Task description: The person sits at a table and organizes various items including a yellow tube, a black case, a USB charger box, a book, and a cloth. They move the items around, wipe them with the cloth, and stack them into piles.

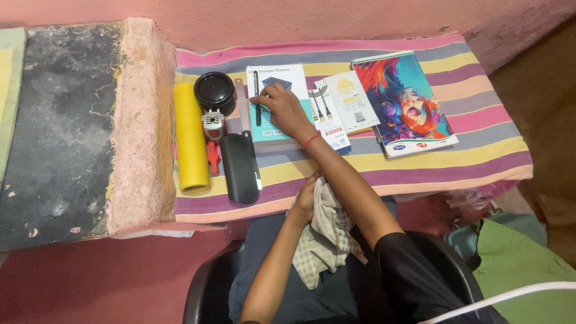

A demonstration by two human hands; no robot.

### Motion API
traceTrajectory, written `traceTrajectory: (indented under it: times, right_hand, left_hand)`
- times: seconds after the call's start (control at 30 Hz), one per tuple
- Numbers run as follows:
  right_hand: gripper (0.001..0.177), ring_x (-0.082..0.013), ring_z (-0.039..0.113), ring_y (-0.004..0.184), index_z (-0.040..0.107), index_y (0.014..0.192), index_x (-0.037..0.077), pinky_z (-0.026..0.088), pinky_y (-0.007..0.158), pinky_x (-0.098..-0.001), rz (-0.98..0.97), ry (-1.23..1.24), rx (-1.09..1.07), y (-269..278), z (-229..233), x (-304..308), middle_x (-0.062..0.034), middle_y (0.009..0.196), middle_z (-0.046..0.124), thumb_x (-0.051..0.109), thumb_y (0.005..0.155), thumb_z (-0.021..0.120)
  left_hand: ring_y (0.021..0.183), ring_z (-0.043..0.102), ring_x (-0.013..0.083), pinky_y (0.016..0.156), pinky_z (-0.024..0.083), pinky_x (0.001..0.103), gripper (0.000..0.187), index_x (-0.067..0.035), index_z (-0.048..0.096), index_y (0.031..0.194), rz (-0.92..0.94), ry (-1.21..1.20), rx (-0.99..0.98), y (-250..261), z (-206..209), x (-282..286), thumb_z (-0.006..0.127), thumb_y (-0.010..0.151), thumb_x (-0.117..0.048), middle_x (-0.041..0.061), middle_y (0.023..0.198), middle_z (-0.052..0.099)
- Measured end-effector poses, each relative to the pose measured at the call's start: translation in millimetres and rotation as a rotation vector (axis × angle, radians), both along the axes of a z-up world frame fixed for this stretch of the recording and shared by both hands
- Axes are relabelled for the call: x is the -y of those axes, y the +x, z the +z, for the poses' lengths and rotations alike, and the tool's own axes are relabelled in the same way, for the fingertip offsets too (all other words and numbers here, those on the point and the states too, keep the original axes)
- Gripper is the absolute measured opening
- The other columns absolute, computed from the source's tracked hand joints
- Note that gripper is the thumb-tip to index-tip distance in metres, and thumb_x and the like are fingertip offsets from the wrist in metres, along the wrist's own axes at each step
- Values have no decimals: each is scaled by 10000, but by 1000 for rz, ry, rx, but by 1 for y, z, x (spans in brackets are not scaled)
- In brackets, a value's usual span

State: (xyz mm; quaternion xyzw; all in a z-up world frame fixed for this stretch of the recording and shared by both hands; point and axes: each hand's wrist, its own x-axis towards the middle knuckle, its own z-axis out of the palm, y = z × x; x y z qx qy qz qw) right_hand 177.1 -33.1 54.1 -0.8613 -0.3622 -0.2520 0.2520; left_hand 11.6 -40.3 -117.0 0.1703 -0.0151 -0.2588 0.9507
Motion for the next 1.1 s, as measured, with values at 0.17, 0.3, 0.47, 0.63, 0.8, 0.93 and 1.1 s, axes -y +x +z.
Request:
traceTrajectory:
  times: [0.17,0.3,0.47,0.63,0.8,0.93,1.1]
  right_hand:
    - [495,-271,600,964,772,1101,144,506,808,-410,4,-12,-8,0,0,0,-43,995,659,-153,738,612]
    - [504,-267,602,976,770,1097,144,512,832,-406,10,-2,-19,1,0,-1,-38,1008,664,-160,731,604]
    - [498,-270,604,983,773,1096,150,508,836,-410,10,1,-43,1,-1,1,-41,1018,667,-160,744,604]
    - [507,-274,611,1001,775,1090,159,501,836,-419,5,-5,-44,1,-1,-1,-33,1023,673,-159,737,600]
    - [543,-280,612,1072,763,1134,125,520,911,-394,105,105,-100,-3,9,2,-68,1071,672,-192,744,560]
    - [633,-254,660,1081,746,1197,82,537,934,-348,43,467,-83,-14,23,23,-106,1119,685,-254,759,437]
    - [325,-125,657,937,734,1163,66,529,730,-247,-251,745,-125,-50,24,81,-50,1098,689,-114,926,605]
  left_hand:
    - [1156,678,225,996,566,362,396,-48,503,1456,-10,12,4,-2,5,-2,431,1077,-138,121,1320,653]
    - [1150,680,229,990,570,370,403,-46,493,1457,-17,11,-15,-1,6,-4,432,1073,-149,126,1320,649]
    - [1155,680,234,1001,569,372,395,-29,486,1462,-11,22,3,0,0,-1,454,1085,-142,129,1317,644]
    - [1145,682,228,989,570,371,406,-46,495,1452,-11,67,-31,0,0,-3,462,1059,-143,121,1322,648]
    - [1188,653,261,1027,549,394,402,-20,490,1462,-27,7,28,-2,11,-4,477,1076,-128,149,1340,631]
    - [1092,644,161,967,540,291,255,-67,564,1262,-28,43,43,-1,21,-7,460,1041,-140,53,1182,647]
    - [829,537,121,757,483,250,163,-97,502,961,-104,30,151,-3,29,-6,439,1076,-194,23,908,526]
